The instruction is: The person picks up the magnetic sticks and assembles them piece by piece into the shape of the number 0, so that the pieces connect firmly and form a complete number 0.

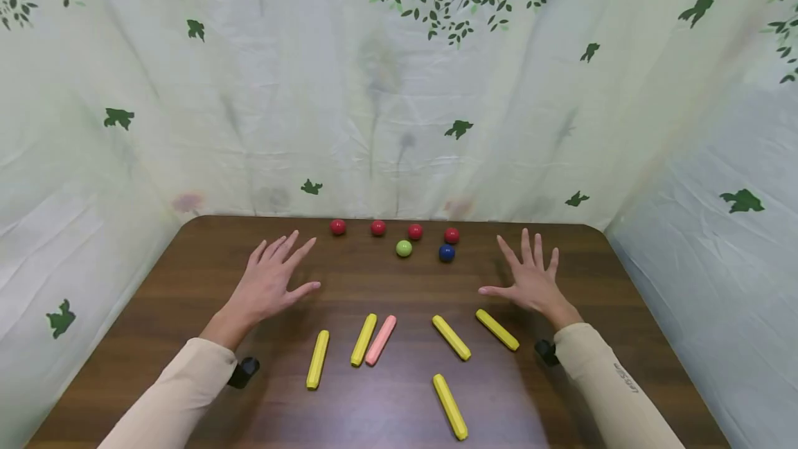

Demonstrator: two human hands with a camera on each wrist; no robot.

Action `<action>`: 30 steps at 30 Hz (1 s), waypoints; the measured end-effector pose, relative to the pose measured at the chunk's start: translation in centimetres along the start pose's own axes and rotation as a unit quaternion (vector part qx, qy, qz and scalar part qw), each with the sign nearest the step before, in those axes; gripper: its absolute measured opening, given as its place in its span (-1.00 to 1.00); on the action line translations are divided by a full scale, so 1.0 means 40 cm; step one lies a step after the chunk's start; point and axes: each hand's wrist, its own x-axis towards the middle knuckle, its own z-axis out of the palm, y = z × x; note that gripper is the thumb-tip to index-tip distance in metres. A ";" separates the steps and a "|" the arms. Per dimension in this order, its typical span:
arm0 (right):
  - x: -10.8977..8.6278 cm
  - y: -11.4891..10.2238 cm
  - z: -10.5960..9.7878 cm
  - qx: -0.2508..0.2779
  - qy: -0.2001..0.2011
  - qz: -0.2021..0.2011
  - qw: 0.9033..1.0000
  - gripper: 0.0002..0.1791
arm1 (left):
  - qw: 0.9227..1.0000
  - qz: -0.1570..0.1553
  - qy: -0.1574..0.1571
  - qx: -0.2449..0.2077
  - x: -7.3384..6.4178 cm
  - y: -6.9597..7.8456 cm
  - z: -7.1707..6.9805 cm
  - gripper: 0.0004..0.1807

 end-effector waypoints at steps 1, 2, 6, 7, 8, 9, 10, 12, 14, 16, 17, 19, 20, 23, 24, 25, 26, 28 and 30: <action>0.003 -0.005 0.000 0.003 -0.001 -0.002 1.000 0.24 | 1.000 0.000 0.006 -0.004 -0.004 0.003 -0.001 -0.14; 0.006 -0.010 0.000 0.005 -0.002 -0.004 1.000 0.24 | 1.000 -0.001 0.011 -0.008 -0.008 0.006 -0.004 -0.15; 0.024 -0.033 0.000 0.011 -0.003 -0.011 1.000 0.25 | 0.999 -0.014 0.007 -0.032 -0.017 0.022 -0.019 -0.15; 0.030 -0.038 0.001 0.012 -0.004 -0.009 1.000 0.25 | 0.999 -0.018 0.001 -0.038 -0.018 0.027 -0.024 -0.15; 0.036 -0.042 0.001 0.013 -0.003 -0.008 1.000 0.26 | 0.999 -0.022 -0.008 -0.044 -0.019 0.032 -0.029 -0.15; 0.042 -0.047 0.002 0.017 -0.002 -0.007 1.000 0.26 | 0.998 -0.025 -0.015 -0.049 -0.020 0.037 -0.034 -0.15; 0.049 -0.051 0.003 0.023 -0.001 -0.006 1.000 0.26 | 0.998 -0.027 -0.023 -0.054 -0.022 0.043 -0.038 -0.14; 0.063 -0.060 0.006 0.038 -0.001 -0.006 0.999 0.27 | 0.997 -0.030 -0.039 -0.059 -0.028 0.053 -0.044 -0.14; 0.077 -0.067 0.012 0.053 -0.003 -0.010 0.999 0.27 | 0.995 -0.035 -0.056 -0.069 -0.039 0.064 -0.046 -0.13; 0.091 -0.074 0.019 0.066 -0.012 -0.012 0.998 0.25 | 0.993 -0.043 -0.073 -0.083 -0.052 0.074 -0.046 -0.13; 0.098 -0.077 0.023 0.070 -0.017 -0.013 0.997 0.24 | 0.991 -0.049 -0.082 -0.093 -0.057 0.078 -0.047 -0.14; 0.113 -0.082 0.028 0.081 -0.028 -0.013 0.996 0.21 | 0.987 -0.064 -0.096 -0.113 -0.067 0.086 -0.046 -0.14; 0.121 -0.085 0.029 0.088 -0.034 -0.012 0.995 0.19 | 0.984 -0.072 -0.101 -0.124 -0.071 0.090 -0.044 -0.15; 0.142 -0.090 0.030 0.112 -0.048 -0.021 0.992 0.13 | 0.978 -0.090 -0.117 -0.150 -0.077 0.102 -0.036 -0.17; 0.149 -0.092 0.030 0.124 -0.052 -0.023 0.991 0.10 | 0.976 -0.096 -0.122 -0.155 -0.079 0.105 -0.032 -0.17; 0.155 -0.094 0.030 0.134 -0.055 -0.028 0.989 0.07 | 0.974 -0.103 -0.128 -0.158 -0.082 0.108 -0.028 -0.18; 0.161 -0.095 0.031 0.144 -0.059 -0.033 0.987 0.06 | 0.972 -0.108 -0.133 -0.161 -0.085 0.110 -0.024 -0.19; 0.172 -0.096 0.036 0.164 -0.066 -0.043 0.983 0.02 | 0.968 -0.122 -0.141 -0.167 -0.095 0.114 -0.014 -0.22; 0.180 -0.097 0.043 0.179 -0.073 -0.048 0.980 -0.02 | 0.964 -0.138 -0.148 -0.174 -0.106 0.118 -0.005 -0.26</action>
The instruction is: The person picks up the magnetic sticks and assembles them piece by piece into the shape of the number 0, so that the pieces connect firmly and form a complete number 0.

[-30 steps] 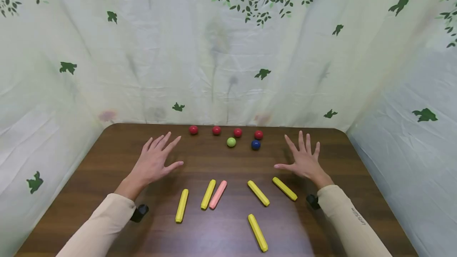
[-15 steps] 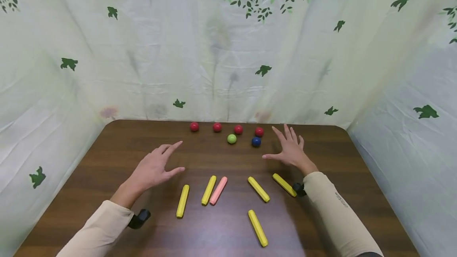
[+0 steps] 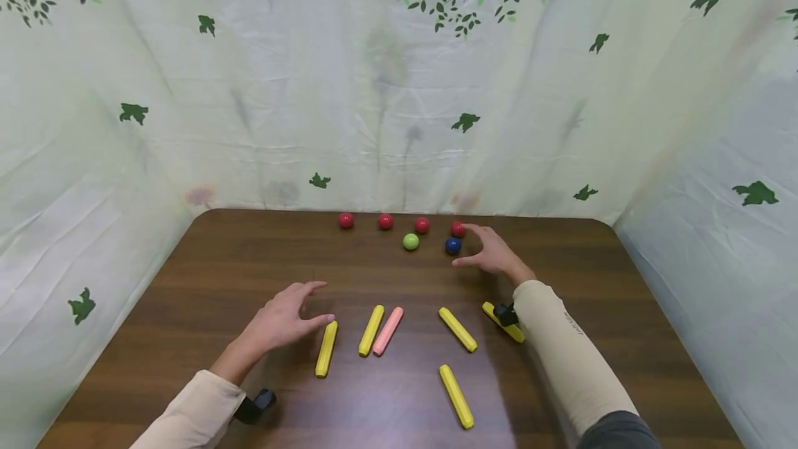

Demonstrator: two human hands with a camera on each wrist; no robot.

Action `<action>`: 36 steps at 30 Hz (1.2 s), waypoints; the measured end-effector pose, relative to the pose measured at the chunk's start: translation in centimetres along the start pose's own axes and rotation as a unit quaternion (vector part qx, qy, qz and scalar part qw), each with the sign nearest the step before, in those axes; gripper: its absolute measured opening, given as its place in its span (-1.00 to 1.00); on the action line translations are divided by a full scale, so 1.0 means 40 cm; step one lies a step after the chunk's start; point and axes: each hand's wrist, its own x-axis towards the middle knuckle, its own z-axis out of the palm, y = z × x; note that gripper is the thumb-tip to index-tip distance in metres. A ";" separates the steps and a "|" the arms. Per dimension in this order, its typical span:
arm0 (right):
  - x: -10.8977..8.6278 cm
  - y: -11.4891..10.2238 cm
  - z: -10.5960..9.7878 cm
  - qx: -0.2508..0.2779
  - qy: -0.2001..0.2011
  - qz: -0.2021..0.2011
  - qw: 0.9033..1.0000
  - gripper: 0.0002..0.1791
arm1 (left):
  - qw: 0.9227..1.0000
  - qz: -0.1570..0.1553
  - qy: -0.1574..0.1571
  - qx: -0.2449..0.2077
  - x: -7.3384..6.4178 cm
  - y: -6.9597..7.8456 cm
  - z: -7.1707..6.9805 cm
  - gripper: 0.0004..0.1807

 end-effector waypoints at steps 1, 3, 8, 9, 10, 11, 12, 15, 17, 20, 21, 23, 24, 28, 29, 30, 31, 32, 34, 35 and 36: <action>0.004 0.002 0.002 0.004 -0.003 -0.001 1.000 -0.03 | 1.000 -0.008 -0.002 -0.005 -0.002 -0.001 0.008 -0.28; 0.011 0.006 0.007 0.015 -0.009 -0.003 1.000 -0.07 | 1.000 -0.021 -0.004 -0.015 -0.005 -0.005 0.023 -0.30; 0.027 0.004 0.022 0.037 -0.016 0.006 0.999 -0.12 | 0.999 -0.043 0.003 -0.021 -0.017 -0.014 0.060 -0.30; 0.030 0.003 0.025 0.040 -0.016 0.008 0.999 -0.13 | 0.999 -0.045 0.006 -0.020 -0.019 -0.015 0.066 -0.30; 0.034 0.001 0.028 0.044 -0.016 0.010 0.999 -0.14 | 0.999 -0.047 0.008 -0.020 -0.021 -0.016 0.072 -0.29; 0.037 0.000 0.031 0.047 -0.017 0.013 0.999 -0.15 | 0.999 -0.049 0.010 -0.020 -0.023 -0.016 0.078 -0.28; 0.041 -0.001 0.034 0.050 -0.016 0.014 0.999 -0.17 | 0.998 -0.050 0.012 -0.020 -0.024 -0.017 0.084 -0.28; 0.049 -0.001 0.040 0.053 -0.011 0.020 0.998 -0.21 | 0.998 -0.049 0.016 -0.022 -0.024 -0.016 0.099 -0.26; 0.054 0.001 0.043 0.055 -0.007 0.024 0.998 -0.24 | 0.998 -0.048 0.020 -0.022 -0.022 -0.014 0.107 -0.26; 0.059 0.002 0.052 0.067 -0.004 0.025 0.997 -0.27 | 0.998 -0.049 0.027 -0.017 -0.023 -0.013 0.110 -0.25; 0.061 0.002 0.055 0.069 -0.001 0.025 0.997 -0.28 | 0.998 -0.050 0.028 -0.017 -0.023 -0.013 0.111 -0.25; 0.059 0.002 0.058 0.071 0.005 0.025 0.997 -0.30 | 0.998 -0.052 0.026 -0.019 -0.022 -0.011 0.115 -0.25; 0.059 0.003 0.058 0.071 0.008 0.024 0.997 -0.31 | 0.998 -0.052 0.025 -0.021 -0.021 -0.010 0.118 -0.24; 0.054 -0.002 0.056 0.060 0.028 0.012 0.998 -0.37 | 0.998 -0.060 0.021 -0.030 -0.017 -0.005 0.129 -0.26; 0.054 -0.002 0.056 0.063 0.030 0.012 0.998 -0.38 | 0.997 -0.064 0.022 -0.032 -0.017 -0.003 0.133 -0.27; 0.056 -0.003 0.057 0.063 0.031 0.011 0.997 -0.39 | 0.997 -0.068 0.024 -0.032 -0.017 -0.002 0.135 -0.28; 0.056 -0.004 0.058 0.063 0.033 0.012 0.997 -0.41 | 0.997 -0.071 0.025 -0.032 -0.016 -0.001 0.136 -0.30; 0.059 -0.003 0.060 0.070 0.032 0.020 0.997 -0.41 | 0.996 -0.074 0.025 -0.032 -0.016 0.000 0.136 -0.31; 0.064 -0.003 0.065 0.072 0.038 0.029 0.996 -0.43 | 0.996 -0.078 0.023 -0.033 -0.015 0.000 0.135 -0.32; 0.065 -0.002 0.068 0.071 0.041 0.037 0.996 -0.44 | 0.996 -0.079 0.021 -0.034 -0.015 -0.001 0.134 -0.33; 0.067 -0.001 0.071 0.069 0.044 0.043 0.996 -0.45 | 0.996 -0.080 0.018 -0.037 -0.014 -0.001 0.133 -0.34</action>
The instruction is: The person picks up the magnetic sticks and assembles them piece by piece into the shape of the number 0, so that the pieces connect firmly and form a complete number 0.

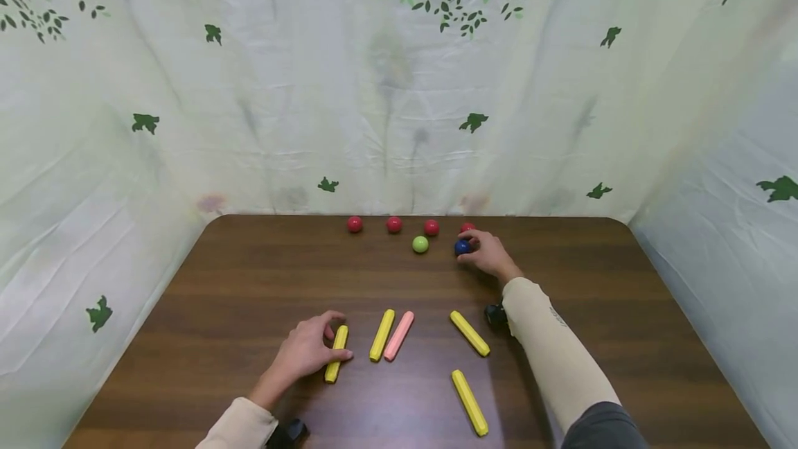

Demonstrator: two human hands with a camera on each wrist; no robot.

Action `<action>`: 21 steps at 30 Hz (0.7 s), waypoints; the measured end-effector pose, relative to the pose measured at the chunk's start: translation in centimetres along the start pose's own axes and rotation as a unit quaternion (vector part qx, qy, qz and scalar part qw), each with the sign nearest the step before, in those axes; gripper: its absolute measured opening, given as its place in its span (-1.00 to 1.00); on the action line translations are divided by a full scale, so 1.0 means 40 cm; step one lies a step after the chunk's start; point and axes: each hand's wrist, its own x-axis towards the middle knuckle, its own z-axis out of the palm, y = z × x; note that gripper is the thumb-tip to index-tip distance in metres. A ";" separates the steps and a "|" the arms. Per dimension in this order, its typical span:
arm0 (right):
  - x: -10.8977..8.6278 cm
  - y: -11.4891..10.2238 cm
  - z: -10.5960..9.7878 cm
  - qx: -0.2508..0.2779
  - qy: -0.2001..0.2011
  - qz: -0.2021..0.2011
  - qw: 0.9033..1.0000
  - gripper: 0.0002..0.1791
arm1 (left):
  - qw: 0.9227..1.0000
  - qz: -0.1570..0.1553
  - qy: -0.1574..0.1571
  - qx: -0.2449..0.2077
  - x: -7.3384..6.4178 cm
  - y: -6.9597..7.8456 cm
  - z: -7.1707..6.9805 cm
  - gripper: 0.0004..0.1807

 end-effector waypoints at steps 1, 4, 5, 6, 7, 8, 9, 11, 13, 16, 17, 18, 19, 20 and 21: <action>0.001 0.001 0.001 -0.002 0.003 0.005 1.000 -0.46 | 1.000 -0.001 -0.003 -0.002 0.001 0.000 -0.001 -0.35; 0.002 0.000 0.003 -0.006 0.007 0.018 1.000 -0.48 | 1.000 -0.007 -0.008 -0.005 0.004 -0.001 -0.003 -0.39; 0.001 -0.001 0.004 -0.006 0.008 0.021 1.000 -0.49 | 1.000 -0.009 -0.009 -0.004 0.005 -0.002 -0.003 -0.40; 0.001 -0.002 0.004 -0.007 0.009 0.023 1.000 -0.49 | 1.000 -0.011 -0.009 -0.003 0.005 -0.002 -0.003 -0.41; 0.001 -0.003 0.005 -0.008 0.011 0.024 1.000 -0.50 | 1.000 -0.011 -0.008 -0.002 0.006 -0.003 -0.003 -0.43; 0.000 -0.003 0.006 -0.007 0.014 0.026 1.000 -0.51 | 1.000 -0.011 -0.007 -0.002 0.006 -0.004 -0.003 -0.44; -0.001 -0.003 0.006 -0.007 0.017 0.028 0.999 -0.52 | 1.000 -0.011 -0.005 -0.004 0.007 -0.004 -0.002 -0.45; 0.000 -0.003 0.008 -0.002 0.024 0.032 0.999 -0.54 | 1.000 -0.009 -0.001 -0.006 0.007 -0.005 -0.002 -0.50; -0.001 -0.002 0.009 0.001 0.030 0.035 0.999 -0.55 | 1.000 -0.005 0.004 -0.010 0.007 -0.006 -0.002 -0.56; -0.002 0.000 0.009 0.005 0.036 0.037 0.999 -0.57 | 1.000 0.003 0.007 -0.015 0.006 -0.009 -0.002 -0.65; -0.003 0.000 0.009 0.006 0.037 0.036 0.999 -0.58 | 1.000 0.006 0.008 -0.016 0.006 -0.010 -0.002 -0.67; -0.003 0.000 0.008 0.007 0.037 0.037 0.999 -0.58 | 1.000 0.008 0.008 -0.017 0.006 -0.011 -0.002 -0.68; -0.003 0.000 0.009 0.008 0.036 0.038 0.999 -0.58 | 1.000 0.014 0.009 -0.019 0.006 -0.013 -0.004 -0.70; -0.003 -0.001 0.009 0.009 0.035 0.040 0.999 -0.58 | 1.000 0.018 0.010 -0.022 0.007 -0.014 -0.005 -0.71; -0.003 -0.001 0.009 0.009 0.033 0.040 0.999 -0.58 | 0.999 0.022 0.009 -0.024 0.009 -0.017 -0.007 -0.73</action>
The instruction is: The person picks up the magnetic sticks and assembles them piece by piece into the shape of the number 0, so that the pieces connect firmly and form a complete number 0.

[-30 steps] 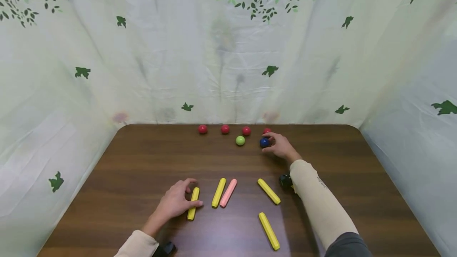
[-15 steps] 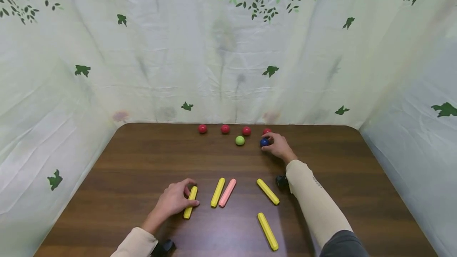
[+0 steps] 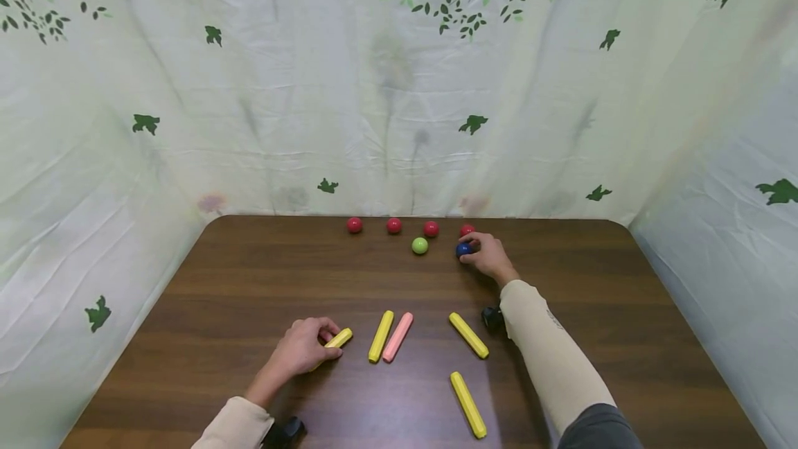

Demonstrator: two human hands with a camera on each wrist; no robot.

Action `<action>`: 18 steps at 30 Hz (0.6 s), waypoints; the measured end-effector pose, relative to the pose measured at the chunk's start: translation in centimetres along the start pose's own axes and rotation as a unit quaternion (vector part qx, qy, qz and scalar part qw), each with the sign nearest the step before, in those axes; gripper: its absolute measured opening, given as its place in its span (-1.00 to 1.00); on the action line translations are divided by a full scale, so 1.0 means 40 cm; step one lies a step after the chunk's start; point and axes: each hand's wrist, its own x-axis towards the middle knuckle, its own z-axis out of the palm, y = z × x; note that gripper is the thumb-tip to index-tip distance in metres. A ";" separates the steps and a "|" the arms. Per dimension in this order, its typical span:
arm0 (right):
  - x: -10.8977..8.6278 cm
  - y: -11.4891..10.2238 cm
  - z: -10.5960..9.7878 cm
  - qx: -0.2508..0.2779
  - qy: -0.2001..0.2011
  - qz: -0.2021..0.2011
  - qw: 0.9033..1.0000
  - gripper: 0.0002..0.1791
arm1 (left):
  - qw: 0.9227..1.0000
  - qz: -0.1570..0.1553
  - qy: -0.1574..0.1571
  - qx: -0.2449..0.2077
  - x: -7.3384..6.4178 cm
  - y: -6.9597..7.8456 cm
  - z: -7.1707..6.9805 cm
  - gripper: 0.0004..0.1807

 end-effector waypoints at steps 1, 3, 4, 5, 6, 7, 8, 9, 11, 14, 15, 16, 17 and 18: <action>0.000 0.000 0.000 0.000 -0.001 0.001 1.000 -0.58 | 1.000 0.006 0.000 -0.004 0.003 -0.002 -0.003 -0.74; -0.002 -0.001 -0.001 -0.004 -0.003 0.002 1.000 -0.58 | 1.000 0.028 -0.002 -0.013 0.013 -0.011 -0.009 -0.77; -0.003 -0.002 -0.002 -0.005 -0.003 0.002 1.000 -0.58 | 0.999 0.044 -0.004 -0.017 0.020 -0.015 -0.013 -0.78; -0.004 -0.003 -0.002 -0.007 -0.001 0.002 1.000 -0.58 | 0.998 0.060 -0.006 -0.021 0.028 -0.019 -0.015 -0.79; -0.004 -0.003 -0.003 -0.010 0.000 0.001 1.000 -0.58 | 0.997 0.074 -0.008 -0.023 0.036 -0.023 -0.017 -0.79; -0.006 -0.003 -0.004 -0.012 0.002 0.001 1.000 -0.59 | 0.996 0.090 -0.011 -0.026 0.044 -0.025 -0.019 -0.79; -0.007 -0.003 -0.004 -0.013 0.003 0.001 1.000 -0.59 | 0.994 0.105 -0.013 -0.028 0.052 -0.027 -0.021 -0.78; -0.008 -0.003 -0.004 -0.012 0.005 0.003 1.000 -0.59 | 0.993 0.115 -0.015 -0.028 0.059 -0.028 -0.023 -0.77; -0.009 -0.004 -0.005 -0.012 0.007 0.003 1.000 -0.59 | 0.991 0.130 -0.016 -0.028 0.076 -0.025 -0.028 -0.75; -0.011 -0.005 -0.005 -0.010 0.009 0.000 1.000 -0.59 | 0.990 0.139 -0.015 -0.024 0.107 -0.016 -0.037 -0.74; -0.011 -0.006 -0.004 -0.008 0.010 -0.001 1.000 -0.59 | 0.989 0.143 -0.015 -0.023 0.118 -0.014 -0.040 -0.74; -0.011 -0.006 -0.004 -0.005 0.011 -0.002 1.000 -0.59 | 0.989 0.148 -0.017 -0.022 0.131 -0.012 -0.042 -0.74; -0.012 -0.006 -0.004 -0.003 0.012 -0.004 1.000 -0.59 | 0.989 0.148 -0.019 -0.020 0.143 -0.010 -0.043 -0.74; -0.013 -0.005 -0.003 -0.001 0.014 -0.005 1.000 -0.59 | 0.988 0.150 -0.023 -0.020 0.157 -0.009 -0.043 -0.74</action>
